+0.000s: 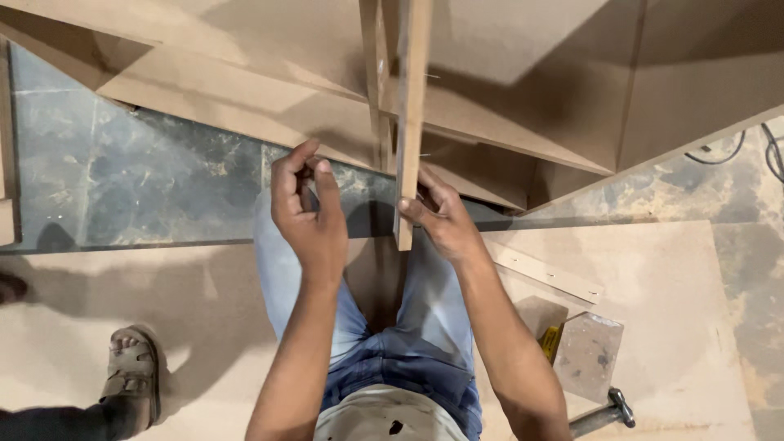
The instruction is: The person applies glue to a wooden strip and attaches it to a wooden frame. They then use a hammer to secure the strip with nails while another person holds the frame steady.
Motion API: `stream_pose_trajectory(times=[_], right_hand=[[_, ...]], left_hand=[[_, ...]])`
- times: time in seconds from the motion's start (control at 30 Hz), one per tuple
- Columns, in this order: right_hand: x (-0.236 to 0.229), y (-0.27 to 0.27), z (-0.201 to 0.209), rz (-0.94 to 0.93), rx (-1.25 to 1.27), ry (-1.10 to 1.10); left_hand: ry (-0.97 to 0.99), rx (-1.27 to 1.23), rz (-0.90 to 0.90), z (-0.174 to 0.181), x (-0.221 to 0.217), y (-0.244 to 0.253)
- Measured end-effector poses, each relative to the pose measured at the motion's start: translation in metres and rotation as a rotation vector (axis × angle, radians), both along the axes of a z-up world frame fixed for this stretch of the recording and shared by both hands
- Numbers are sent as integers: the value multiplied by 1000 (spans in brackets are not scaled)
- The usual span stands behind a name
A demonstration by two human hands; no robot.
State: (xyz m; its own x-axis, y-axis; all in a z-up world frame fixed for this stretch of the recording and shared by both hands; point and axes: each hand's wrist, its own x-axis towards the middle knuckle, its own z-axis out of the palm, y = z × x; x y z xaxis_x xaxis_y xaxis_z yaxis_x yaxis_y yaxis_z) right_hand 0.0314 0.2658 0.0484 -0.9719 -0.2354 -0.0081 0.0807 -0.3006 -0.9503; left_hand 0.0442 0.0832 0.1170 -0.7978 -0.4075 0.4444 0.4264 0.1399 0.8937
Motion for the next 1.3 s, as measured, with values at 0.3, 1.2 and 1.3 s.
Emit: stream_pose_trajectory(times=[0.3, 1.2, 1.3], right_hand=[[-24, 12, -16, -69, 162, 49], [-121, -7, -11, -385, 390, 456], [-134, -7, -23, -381, 286, 310]], left_hand=[[-82, -78, -84, -6, -24, -5], [-72, -146, -194, -15, -59, -29], [-68, -94, -182, -25, -56, -33]])
